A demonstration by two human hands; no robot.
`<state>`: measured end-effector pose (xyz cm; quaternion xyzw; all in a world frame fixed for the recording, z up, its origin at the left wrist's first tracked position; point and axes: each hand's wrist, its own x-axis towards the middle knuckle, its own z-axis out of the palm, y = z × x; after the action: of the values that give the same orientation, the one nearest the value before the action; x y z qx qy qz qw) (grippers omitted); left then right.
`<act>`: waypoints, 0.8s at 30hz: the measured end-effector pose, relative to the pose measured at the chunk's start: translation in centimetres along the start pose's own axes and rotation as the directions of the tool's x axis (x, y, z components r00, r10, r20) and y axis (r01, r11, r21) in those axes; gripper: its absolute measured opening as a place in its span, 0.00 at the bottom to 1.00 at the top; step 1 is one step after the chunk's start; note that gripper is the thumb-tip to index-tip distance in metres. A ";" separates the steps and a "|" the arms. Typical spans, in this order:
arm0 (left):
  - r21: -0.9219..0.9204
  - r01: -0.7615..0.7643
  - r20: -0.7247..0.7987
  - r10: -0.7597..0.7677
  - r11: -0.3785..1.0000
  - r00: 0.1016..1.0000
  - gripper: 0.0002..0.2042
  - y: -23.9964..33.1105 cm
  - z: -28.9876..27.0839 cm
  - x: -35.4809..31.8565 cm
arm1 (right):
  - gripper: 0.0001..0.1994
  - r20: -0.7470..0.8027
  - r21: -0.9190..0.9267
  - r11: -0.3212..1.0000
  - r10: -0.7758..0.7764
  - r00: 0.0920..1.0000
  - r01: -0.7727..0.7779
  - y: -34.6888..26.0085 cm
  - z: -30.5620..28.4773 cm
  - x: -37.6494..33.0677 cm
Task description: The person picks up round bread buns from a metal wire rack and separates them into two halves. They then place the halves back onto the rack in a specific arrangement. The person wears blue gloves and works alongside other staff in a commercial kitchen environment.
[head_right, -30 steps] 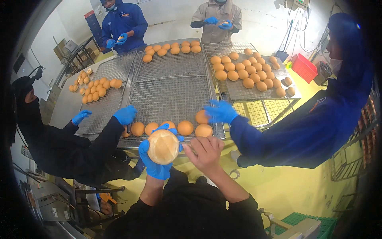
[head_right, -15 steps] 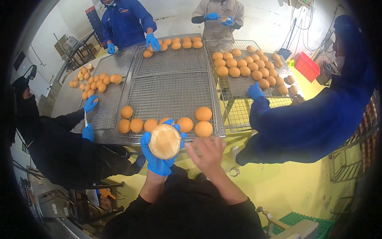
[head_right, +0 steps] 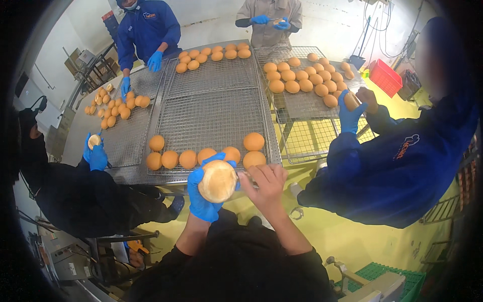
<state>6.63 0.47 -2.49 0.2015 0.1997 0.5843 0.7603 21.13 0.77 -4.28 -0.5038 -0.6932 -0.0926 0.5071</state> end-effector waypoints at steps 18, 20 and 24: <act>0.979 -0.199 0.203 0.272 -0.045 0.940 0.24 -2.1 -9.7 15.3 | 0.06 -0.220 0.119 0.706 0.704 0.675 -0.698 5.8 -2.4 -8.2; 0.969 -0.103 0.145 0.182 -0.225 0.972 0.27 -2.5 -12.3 19.2 | 0.06 -0.217 0.158 0.673 0.737 0.640 -0.722 5.4 -0.9 -8.1; 0.906 -0.063 0.040 -0.063 -0.419 0.997 0.29 -2.7 -15.9 21.5 | 0.08 -0.174 0.172 0.615 0.788 0.591 -0.770 6.4 2.7 -7.8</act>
<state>5.34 21.81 -18.77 0.7706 0.5713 0.1384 0.2463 24.40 0.84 -14.18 -0.7211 -0.3418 0.1074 0.5930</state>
